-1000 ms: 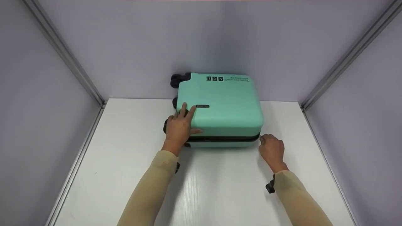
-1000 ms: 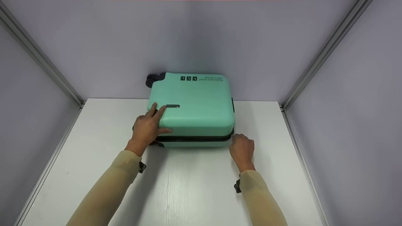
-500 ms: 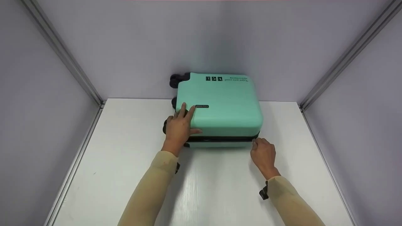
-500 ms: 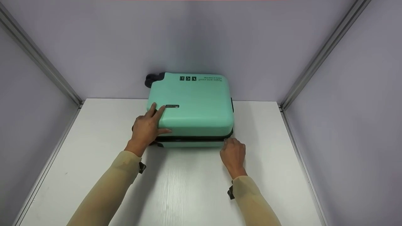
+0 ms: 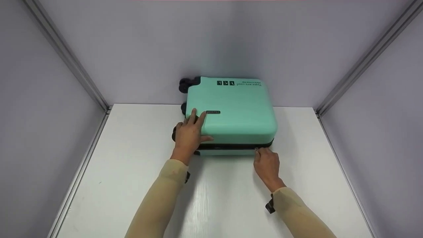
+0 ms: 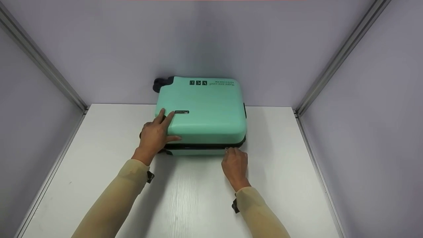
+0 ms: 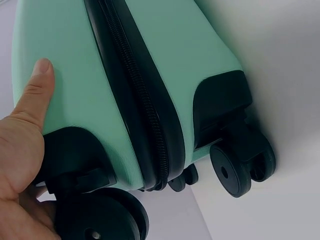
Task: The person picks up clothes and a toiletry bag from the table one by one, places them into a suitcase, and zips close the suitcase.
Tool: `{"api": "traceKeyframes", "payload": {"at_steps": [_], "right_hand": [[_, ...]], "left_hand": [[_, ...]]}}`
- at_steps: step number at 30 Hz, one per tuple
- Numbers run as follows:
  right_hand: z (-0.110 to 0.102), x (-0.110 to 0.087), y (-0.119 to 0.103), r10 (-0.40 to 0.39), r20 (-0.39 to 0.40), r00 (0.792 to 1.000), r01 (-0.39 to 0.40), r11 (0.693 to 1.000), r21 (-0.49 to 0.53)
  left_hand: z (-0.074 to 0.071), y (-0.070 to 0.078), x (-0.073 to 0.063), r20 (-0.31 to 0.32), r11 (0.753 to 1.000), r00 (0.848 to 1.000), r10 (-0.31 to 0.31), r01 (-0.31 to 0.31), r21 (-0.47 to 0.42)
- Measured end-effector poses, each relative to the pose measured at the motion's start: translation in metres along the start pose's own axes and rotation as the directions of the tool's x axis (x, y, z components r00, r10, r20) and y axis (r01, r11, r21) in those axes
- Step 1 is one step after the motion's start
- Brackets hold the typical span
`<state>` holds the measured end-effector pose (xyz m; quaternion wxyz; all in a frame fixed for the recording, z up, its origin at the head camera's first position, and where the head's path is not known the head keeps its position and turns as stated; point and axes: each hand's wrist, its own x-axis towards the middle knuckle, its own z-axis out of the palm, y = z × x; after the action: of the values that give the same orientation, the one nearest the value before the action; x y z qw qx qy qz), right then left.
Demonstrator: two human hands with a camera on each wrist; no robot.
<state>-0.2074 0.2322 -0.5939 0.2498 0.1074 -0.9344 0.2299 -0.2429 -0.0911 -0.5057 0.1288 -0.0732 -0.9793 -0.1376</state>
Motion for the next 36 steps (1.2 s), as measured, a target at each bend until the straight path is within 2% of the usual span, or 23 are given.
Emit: {"api": "traceKeyframes", "payload": {"at_steps": [8,11,15,18,24,32,36], "right_hand": [[0.007,-0.004,-0.008,0.007,-0.071,0.997,-0.007,1.000,0.008],[0.008,-0.004,-0.009,-0.038,-0.086,0.996,0.039,0.999,0.012],[0.012,-0.003,-0.016,-0.135,-0.098,0.986,0.137,0.990,0.019],[0.018,-0.004,-0.025,-0.157,-0.077,0.985,0.159,0.987,0.027],[0.019,-0.005,-0.031,-0.136,-0.006,0.991,0.136,0.991,0.009],[0.016,-0.005,-0.038,-0.089,-0.013,0.996,0.089,0.996,-0.029],[0.020,-0.006,-0.050,-0.131,0.016,0.991,0.131,0.991,-0.035]], "left_hand": [[0.001,0.000,0.000,-0.035,1.000,0.999,0.012,-0.012,0.014],[0.001,0.001,0.000,-0.032,1.000,0.999,0.012,-0.011,0.027],[0.001,0.001,-0.001,-0.049,0.999,0.999,0.019,-0.017,0.037],[0.001,0.002,-0.002,-0.067,0.999,0.998,0.022,-0.020,0.033],[0.001,0.001,-0.002,-0.068,0.999,0.997,0.021,-0.019,0.030],[0.000,0.003,-0.002,-0.065,1.000,0.998,0.024,-0.023,0.015],[0.000,0.004,-0.002,-0.063,1.000,0.998,0.018,-0.017,0.023]]}}
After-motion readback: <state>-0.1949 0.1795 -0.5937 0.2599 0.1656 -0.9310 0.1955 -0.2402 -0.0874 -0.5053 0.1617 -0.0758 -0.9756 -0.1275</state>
